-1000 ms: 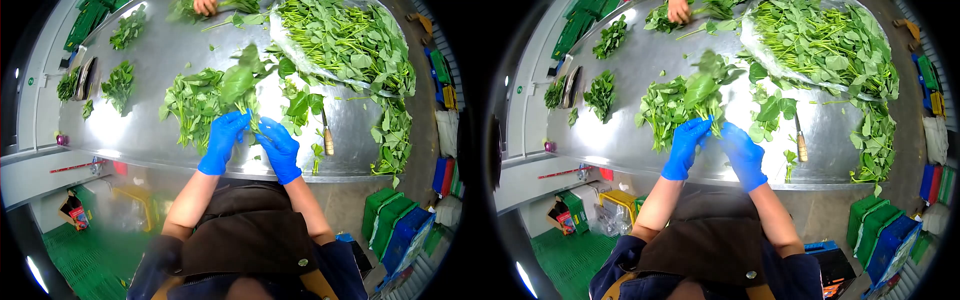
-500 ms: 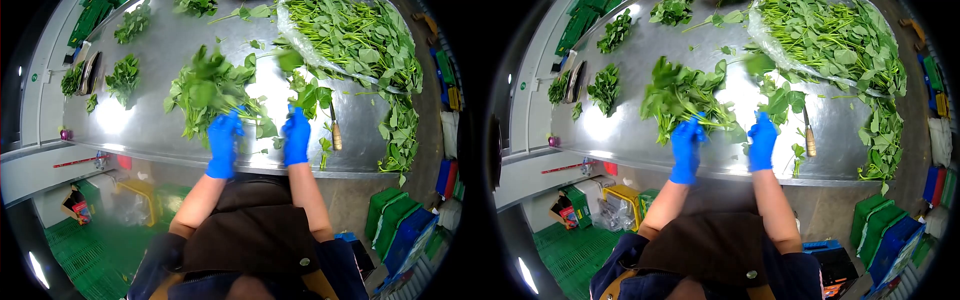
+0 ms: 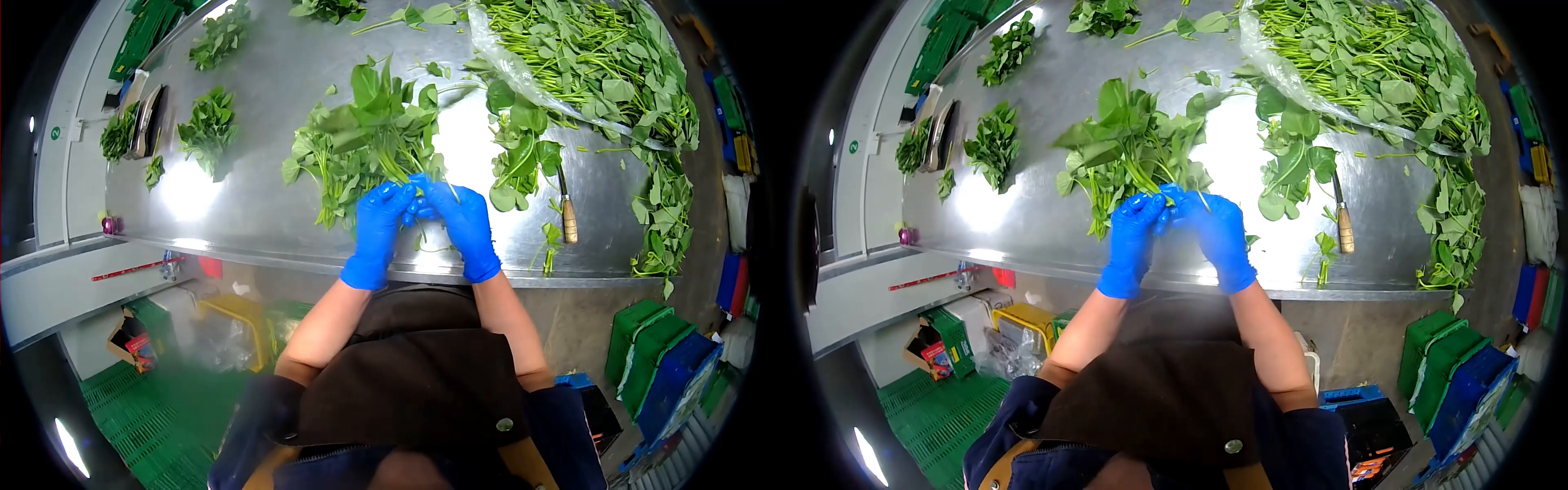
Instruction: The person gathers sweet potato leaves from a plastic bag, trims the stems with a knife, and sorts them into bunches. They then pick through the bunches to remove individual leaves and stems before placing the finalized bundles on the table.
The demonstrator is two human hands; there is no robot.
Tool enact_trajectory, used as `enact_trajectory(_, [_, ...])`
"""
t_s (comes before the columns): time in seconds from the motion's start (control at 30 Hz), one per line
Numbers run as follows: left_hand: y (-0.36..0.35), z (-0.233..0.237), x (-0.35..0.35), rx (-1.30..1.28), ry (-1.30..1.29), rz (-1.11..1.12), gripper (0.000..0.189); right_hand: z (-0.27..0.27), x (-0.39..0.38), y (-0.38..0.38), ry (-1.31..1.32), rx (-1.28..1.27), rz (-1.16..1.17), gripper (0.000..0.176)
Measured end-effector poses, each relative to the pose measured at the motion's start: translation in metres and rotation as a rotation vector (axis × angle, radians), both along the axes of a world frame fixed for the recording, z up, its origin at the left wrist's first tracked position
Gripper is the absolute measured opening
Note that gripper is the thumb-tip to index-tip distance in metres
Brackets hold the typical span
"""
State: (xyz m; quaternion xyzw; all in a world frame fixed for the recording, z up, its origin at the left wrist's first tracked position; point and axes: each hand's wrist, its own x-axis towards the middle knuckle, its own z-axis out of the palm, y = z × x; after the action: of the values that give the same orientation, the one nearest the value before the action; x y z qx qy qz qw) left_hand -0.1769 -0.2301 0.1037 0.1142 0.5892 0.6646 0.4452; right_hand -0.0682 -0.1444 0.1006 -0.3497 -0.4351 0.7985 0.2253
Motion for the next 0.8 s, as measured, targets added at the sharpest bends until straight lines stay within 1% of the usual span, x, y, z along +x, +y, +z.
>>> enact_trajectory(0.03, [0.004,0.001,0.006,0.036,0.001,0.044,0.011,0.001,-0.004,-0.003,0.002,0.016,-0.082,0.017])
enact_trajectory(0.07, [0.007,0.003,0.012,0.069,-0.001,0.090,0.011,0.005,-0.005,-0.001,-0.030,0.010,-0.095,0.017])
enact_trajectory(0.17, [0.015,0.006,0.023,0.108,-0.002,0.118,0.010,0.001,-0.001,-0.003,0.010,0.046,-0.189,0.015])
enact_trajectory(0.27, [0.020,-0.002,0.033,0.167,-0.028,0.137,0.012,0.019,0.005,0.001,0.028,0.132,-0.213,0.025])
enact_trajectory(0.37, [0.019,0.022,0.016,0.171,0.011,0.210,0.022,-0.027,0.038,0.048,-0.024,-0.016,-0.529,0.027])
enact_trajectory(0.4, [0.020,0.026,0.016,0.165,0.043,0.136,0.029,-0.019,0.043,0.055,-0.036,0.027,-0.472,0.029])
enact_trajectory(0.43, [0.021,0.025,0.016,0.181,0.020,0.124,0.029,-0.008,0.047,0.061,-0.048,0.066,-0.412,0.031])
enact_trajectory(0.47, [0.020,0.023,0.018,0.190,-0.006,0.109,0.029,-0.004,0.052,0.070,-0.041,0.093,-0.400,0.030])
enact_trajectory(0.5, [0.023,0.023,0.018,0.209,-0.030,0.090,0.029,-0.011,0.056,0.084,-0.059,0.094,-0.391,0.028])
enact_trajectory(0.57, [0.024,0.022,0.027,0.237,-0.055,0.144,0.031,-0.026,0.062,0.103,0.040,0.049,-0.475,0.022])
enact_trajectory(0.63, [0.025,0.022,0.024,0.246,-0.074,0.180,0.032,-0.054,0.087,0.147,-0.107,-0.009,-0.640,0.026])
enact_trajectory(0.67, [0.021,0.021,0.015,0.237,-0.085,0.197,0.033,-0.069,0.103,0.159,-0.250,0.160,-0.546,0.035])
enact_trajectory(0.7, [0.018,0.020,0.008,0.229,-0.093,0.215,0.033,-0.063,0.102,0.159,-0.545,0.361,-0.361,0.038])
enact_trajectory(0.77, [0.018,0.015,0.007,0.250,-0.076,0.182,0.033,-0.029,0.105,0.151,-1.116,0.748,0.048,0.045])
enact_trajectory(0.8, [0.019,0.017,0.008,0.243,-0.073,0.185,0.033,-0.007,0.106,0.143,-1.146,0.646,0.084,0.051])
